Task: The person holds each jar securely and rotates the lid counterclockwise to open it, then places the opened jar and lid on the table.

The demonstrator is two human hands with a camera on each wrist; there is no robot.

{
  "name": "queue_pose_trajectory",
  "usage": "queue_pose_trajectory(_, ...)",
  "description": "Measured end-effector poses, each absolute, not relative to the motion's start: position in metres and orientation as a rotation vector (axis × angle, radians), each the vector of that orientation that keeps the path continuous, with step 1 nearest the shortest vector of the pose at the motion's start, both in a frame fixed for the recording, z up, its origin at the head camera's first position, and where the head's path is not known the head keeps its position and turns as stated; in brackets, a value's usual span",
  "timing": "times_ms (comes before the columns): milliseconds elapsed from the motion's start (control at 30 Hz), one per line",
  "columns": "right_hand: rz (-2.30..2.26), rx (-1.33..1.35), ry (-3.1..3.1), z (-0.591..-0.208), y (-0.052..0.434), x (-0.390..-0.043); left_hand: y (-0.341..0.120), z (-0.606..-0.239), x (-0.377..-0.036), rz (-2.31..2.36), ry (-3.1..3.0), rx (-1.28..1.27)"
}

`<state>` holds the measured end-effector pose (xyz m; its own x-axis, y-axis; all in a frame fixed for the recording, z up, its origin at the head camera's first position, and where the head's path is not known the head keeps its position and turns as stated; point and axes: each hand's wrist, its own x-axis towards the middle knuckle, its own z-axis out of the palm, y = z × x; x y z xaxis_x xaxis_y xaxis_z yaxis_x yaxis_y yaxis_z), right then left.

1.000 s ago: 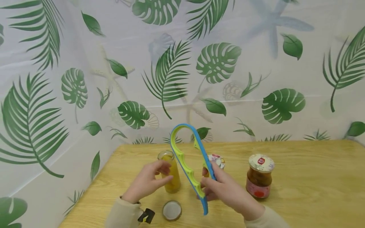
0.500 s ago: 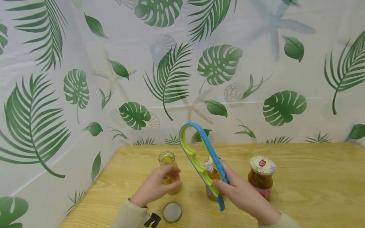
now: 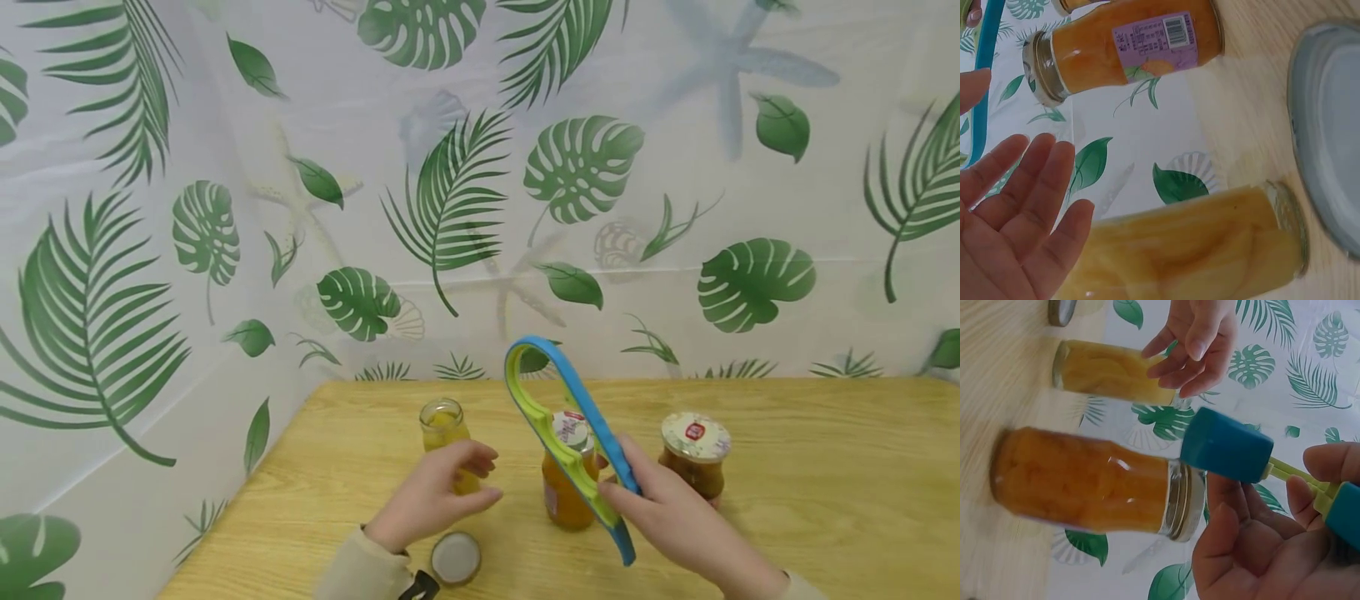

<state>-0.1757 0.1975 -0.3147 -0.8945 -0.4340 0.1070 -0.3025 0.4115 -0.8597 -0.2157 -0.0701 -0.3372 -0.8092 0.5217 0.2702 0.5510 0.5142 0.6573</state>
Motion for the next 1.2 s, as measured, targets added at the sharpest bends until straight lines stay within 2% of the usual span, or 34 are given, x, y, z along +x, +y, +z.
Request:
queue_pose_trajectory(567, -1.531, -0.675, 2.568, -0.312, 0.215, -0.175, -0.042, -0.348, -0.223, -1.165, -2.757, -0.791)
queue_pose_trajectory(1200, -1.655, -0.652, 2.576, -0.308, 0.222, -0.172, -0.021, -0.362, -0.231, -1.463, -2.846, -0.609)
